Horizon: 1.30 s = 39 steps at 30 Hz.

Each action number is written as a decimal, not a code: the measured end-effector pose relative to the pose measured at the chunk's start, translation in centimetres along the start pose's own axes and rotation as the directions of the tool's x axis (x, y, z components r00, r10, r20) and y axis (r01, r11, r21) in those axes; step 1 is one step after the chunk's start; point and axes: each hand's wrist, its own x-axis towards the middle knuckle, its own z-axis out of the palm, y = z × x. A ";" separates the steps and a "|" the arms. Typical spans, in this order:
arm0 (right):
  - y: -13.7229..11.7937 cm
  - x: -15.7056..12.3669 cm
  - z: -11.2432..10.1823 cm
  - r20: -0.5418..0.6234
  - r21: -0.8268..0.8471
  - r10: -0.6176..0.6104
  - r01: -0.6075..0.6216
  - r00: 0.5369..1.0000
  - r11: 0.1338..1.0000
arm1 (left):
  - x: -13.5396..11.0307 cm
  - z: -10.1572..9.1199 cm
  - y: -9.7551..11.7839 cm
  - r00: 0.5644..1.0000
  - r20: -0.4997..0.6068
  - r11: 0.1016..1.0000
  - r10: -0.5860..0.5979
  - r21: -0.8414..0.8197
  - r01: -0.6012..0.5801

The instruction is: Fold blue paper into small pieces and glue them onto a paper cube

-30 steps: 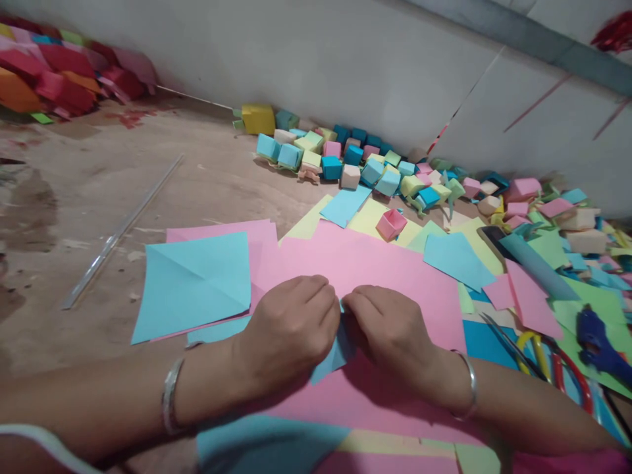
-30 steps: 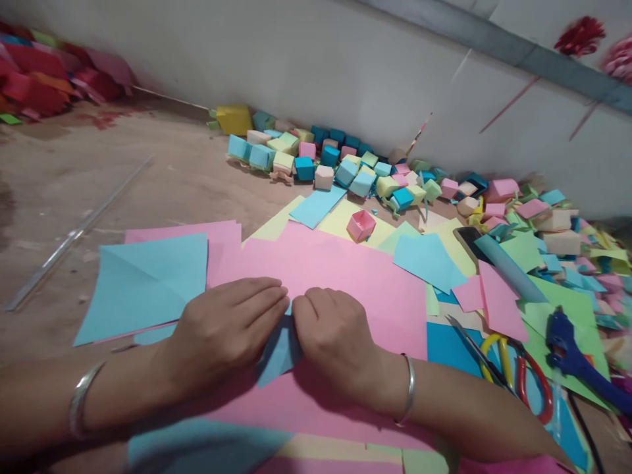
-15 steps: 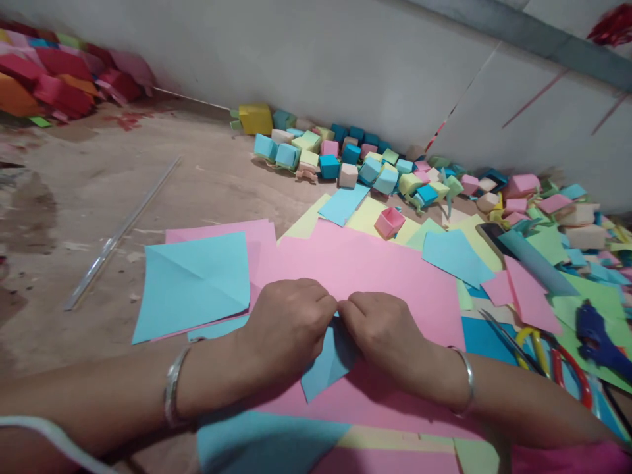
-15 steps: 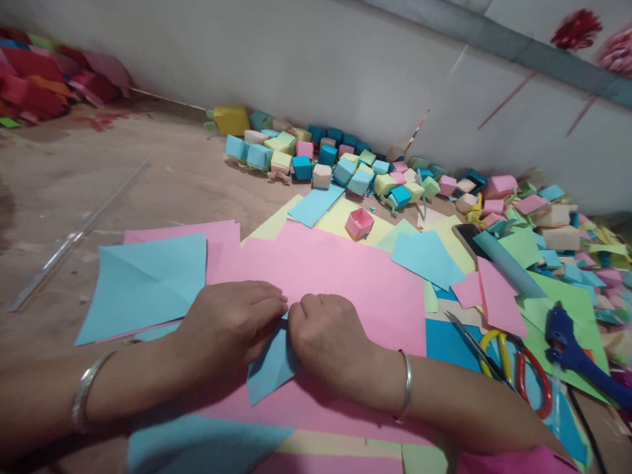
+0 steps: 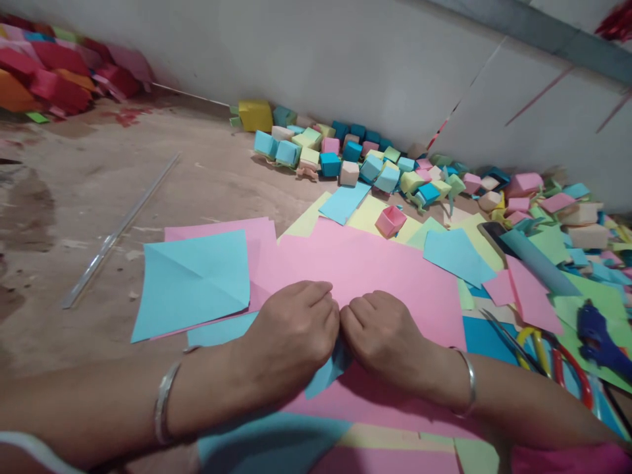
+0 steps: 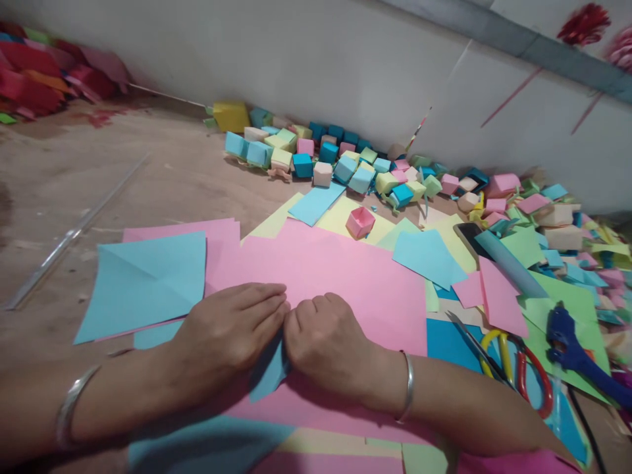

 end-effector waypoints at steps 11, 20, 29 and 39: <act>2.0 0.0 -0.6 0.037 0.338 0.387 -0.376 0.921 0.863 | 1.1 -0.3 -0.7 0.739 0.414 0.040 -0.531 -0.859 0.510; 1.7 0.3 0.3 -0.032 0.202 0.303 -0.291 0.952 0.935 | 1.7 0.4 -0.8 0.678 0.732 -0.802 -0.068 -0.444 0.399; 3.6 0.8 0.5 0.196 0.602 0.602 -0.579 0.774 0.549 | 1.8 0.9 -1.9 0.513 0.821 -0.841 -0.249 -0.446 0.305; 4.1 1.0 0.3 0.298 0.420 0.638 -0.698 0.710 0.581 | 1.1 1.1 -1.8 0.608 0.699 -0.639 -0.377 -0.672 0.376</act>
